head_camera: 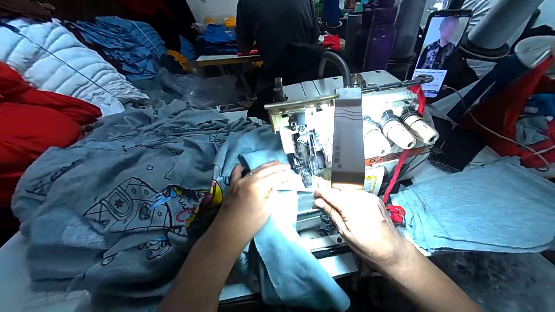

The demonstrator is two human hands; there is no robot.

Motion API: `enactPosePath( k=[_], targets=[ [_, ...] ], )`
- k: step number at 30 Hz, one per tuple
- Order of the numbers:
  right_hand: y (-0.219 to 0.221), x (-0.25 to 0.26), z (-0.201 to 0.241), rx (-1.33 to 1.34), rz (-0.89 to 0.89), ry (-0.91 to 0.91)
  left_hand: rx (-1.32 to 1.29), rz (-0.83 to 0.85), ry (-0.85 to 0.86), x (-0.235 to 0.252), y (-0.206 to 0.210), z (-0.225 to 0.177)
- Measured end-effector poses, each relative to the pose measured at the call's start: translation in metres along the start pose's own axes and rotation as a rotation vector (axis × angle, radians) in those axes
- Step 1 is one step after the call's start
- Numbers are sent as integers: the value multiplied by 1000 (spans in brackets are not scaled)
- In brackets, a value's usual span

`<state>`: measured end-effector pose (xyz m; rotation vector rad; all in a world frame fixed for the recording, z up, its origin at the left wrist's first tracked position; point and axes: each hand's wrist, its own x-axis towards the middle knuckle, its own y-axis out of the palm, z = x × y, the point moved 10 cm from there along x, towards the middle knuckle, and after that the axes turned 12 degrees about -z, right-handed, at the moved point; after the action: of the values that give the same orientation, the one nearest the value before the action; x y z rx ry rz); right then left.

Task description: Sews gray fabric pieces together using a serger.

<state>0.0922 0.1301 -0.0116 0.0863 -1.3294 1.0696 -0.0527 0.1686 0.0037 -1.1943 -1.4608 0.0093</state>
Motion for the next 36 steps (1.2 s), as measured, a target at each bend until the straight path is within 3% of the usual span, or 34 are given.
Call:
enactPosePath(
  k=[5, 9, 15, 20, 24, 28, 31, 33, 36],
  targets=[
    [-3, -2, 7, -41, 42, -13, 160, 34, 45, 5, 15, 41],
    [-16, -6, 16, 43, 0, -23, 182, 28, -242, 4, -6, 22],
    [-9, -6, 37, 221, 98, -40, 365, -23, -88, -49, -47, -20],
    [9, -13, 35, 197, 255, -70, 108, 100, -65, -72, -33, -59],
    [-17, -15, 3, 81, 107, -61, -49, -8, -50, -70, -4, -62],
    [-38, -27, -25, 31, 12, 110, -228, -59, -153, -64, 9, -63],
    [-43, -54, -13, 210, 2, 196, -334, -180, -194, -59, -7, -69],
    [-33, -77, 15, 380, 115, 267, -438, -199, -220, -57, -16, -77],
    [-20, -98, 44, 621, 248, 515, -556, -193, -179, -55, -27, -98]
  ],
)
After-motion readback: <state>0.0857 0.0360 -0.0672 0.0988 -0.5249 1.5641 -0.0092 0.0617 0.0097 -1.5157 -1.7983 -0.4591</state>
